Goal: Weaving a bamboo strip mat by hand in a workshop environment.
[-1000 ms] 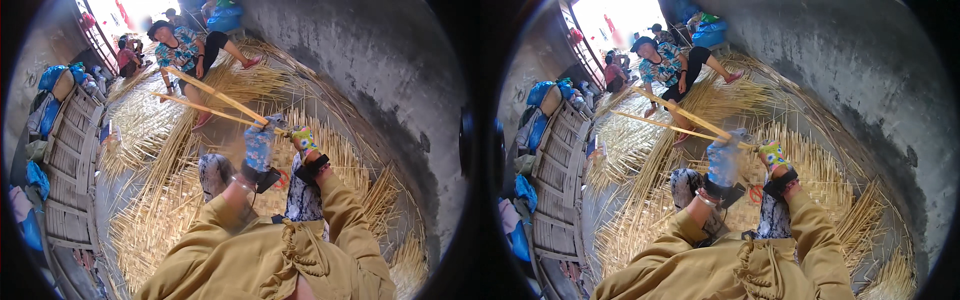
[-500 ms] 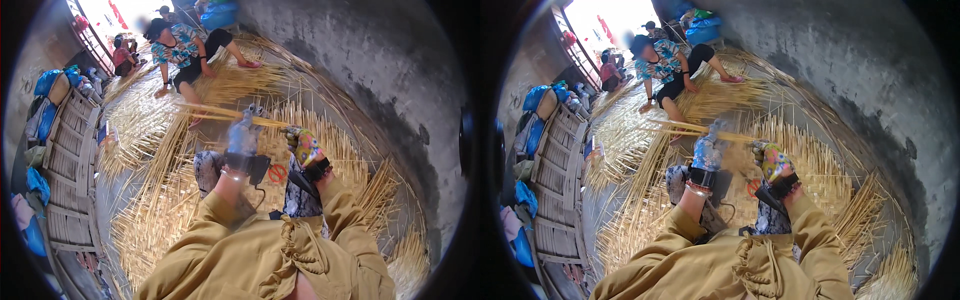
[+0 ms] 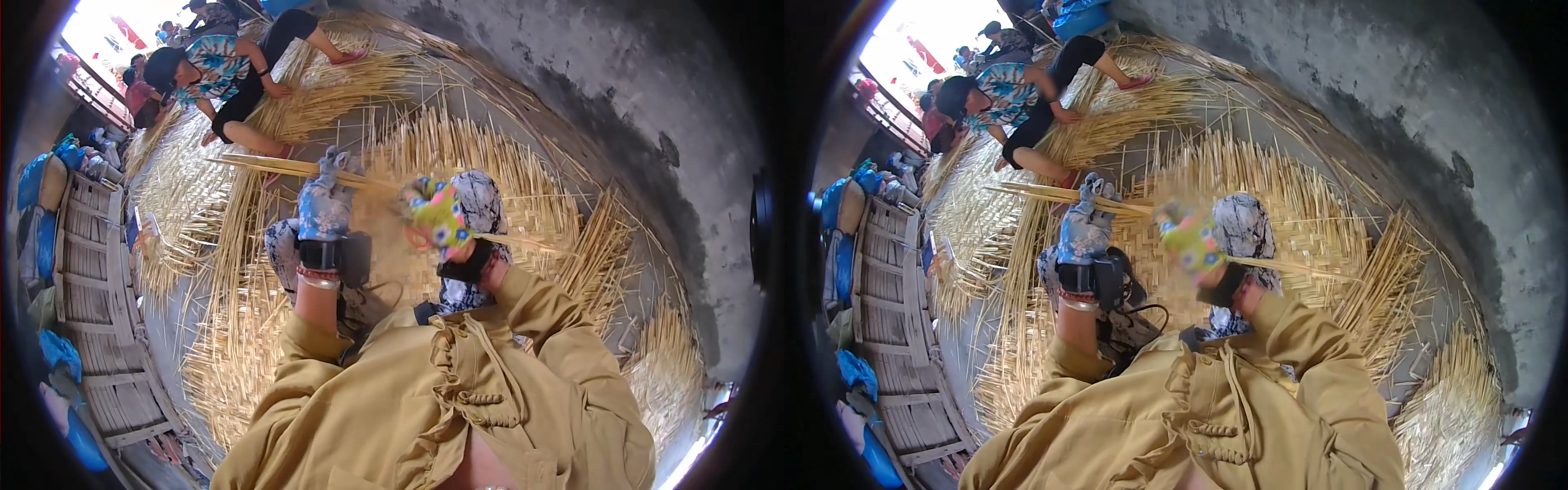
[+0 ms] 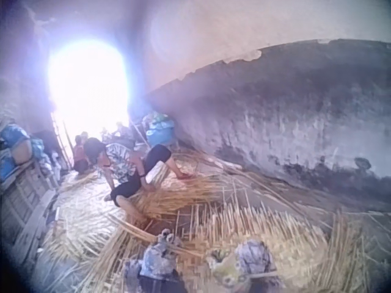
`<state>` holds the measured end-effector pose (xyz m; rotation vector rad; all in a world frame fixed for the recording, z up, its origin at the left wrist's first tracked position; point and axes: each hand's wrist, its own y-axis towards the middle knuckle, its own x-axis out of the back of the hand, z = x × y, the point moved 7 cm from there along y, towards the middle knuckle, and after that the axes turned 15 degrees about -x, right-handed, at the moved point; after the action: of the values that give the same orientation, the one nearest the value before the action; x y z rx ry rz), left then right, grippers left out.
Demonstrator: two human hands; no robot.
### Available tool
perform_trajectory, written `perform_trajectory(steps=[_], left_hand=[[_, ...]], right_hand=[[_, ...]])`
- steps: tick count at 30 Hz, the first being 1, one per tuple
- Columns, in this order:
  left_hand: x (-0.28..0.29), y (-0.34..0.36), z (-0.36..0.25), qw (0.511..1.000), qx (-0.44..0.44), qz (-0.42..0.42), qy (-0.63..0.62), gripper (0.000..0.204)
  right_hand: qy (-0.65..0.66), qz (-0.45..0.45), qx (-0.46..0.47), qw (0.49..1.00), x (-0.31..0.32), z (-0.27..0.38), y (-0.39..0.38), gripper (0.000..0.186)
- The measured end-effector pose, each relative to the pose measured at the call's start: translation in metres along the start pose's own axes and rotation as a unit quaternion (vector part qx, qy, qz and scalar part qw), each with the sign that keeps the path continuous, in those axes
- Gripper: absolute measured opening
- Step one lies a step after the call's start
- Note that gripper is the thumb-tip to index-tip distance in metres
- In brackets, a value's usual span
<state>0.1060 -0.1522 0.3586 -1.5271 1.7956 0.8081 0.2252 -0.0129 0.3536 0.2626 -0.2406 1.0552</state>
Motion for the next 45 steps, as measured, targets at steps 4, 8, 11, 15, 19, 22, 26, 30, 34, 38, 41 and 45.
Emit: perform_trajectory(steps=[4, 8, 11, 15, 19, 22, 26, 30, 34, 38, 41, 45], left_hand=[[-0.045, -0.029, -0.011, 0.99, -0.097, 0.105, 0.001, 0.016], [-0.06, -0.027, -0.023, 0.939, -0.196, 0.109, 0.262, 0.012], [-0.026, -0.006, -0.014, 0.992, -0.045, 0.043, 0.11, 0.023], [0.007, -0.013, -0.001, 0.999, 0.002, 0.005, 0.031, 0.026], [-0.007, -0.034, 0.0, 0.988, -0.068, 0.115, 0.08, 0.022], [-0.016, -0.034, -0.002, 0.982, -0.006, 0.134, -0.136, 0.024], [0.02, -0.022, 0.002, 0.998, 0.019, -0.024, 0.06, 0.029], [-0.003, -0.035, 0.011, 0.996, -0.017, 0.065, 0.059, 0.022], [-0.033, -0.057, 0.009, 0.961, -0.116, 0.112, 0.223, 0.016], [-0.04, -0.045, 0.004, 0.973, -0.128, 0.137, 0.137, 0.018], [-0.014, -0.02, 0.005, 0.985, -0.058, 0.073, 0.144, 0.021], [-0.011, -0.018, 0.014, 0.985, -0.044, 0.045, 0.159, 0.023]], right_hand=[[-0.082, -0.051, 0.241, 0.966, -0.004, 0.0, 0.013, 0.012], [0.013, 0.027, 0.225, 0.974, -0.018, -0.002, 0.002, 0.015], [-0.115, -0.028, 0.284, 0.952, -0.011, 0.015, -0.035, 0.015], [-0.063, 0.054, -0.013, 0.996, -0.01, -0.015, -0.019, 0.018], [0.117, 0.102, -0.161, 0.975, -0.021, -0.041, -0.002, 0.015], [0.298, 0.102, -0.232, 0.92, -0.018, -0.055, -0.005, 0.015], [0.302, 0.251, -0.201, 0.897, -0.031, -0.067, -0.016, 0.017], [0.117, 0.067, -0.137, 0.981, -0.034, -0.128, 0.005, 0.016], [-0.206, 0.015, 0.109, 0.972, -0.046, -0.143, 0.0, 0.016], [-0.118, 0.11, -0.133, 0.978, -0.03, -0.138, -0.003, 0.014], [0.113, 0.152, -0.223, 0.956, -0.007, -0.089, -0.018, 0.015], [-0.145, 0.065, 0.115, 0.981, 0.016, -0.007, -0.023, 0.021]])
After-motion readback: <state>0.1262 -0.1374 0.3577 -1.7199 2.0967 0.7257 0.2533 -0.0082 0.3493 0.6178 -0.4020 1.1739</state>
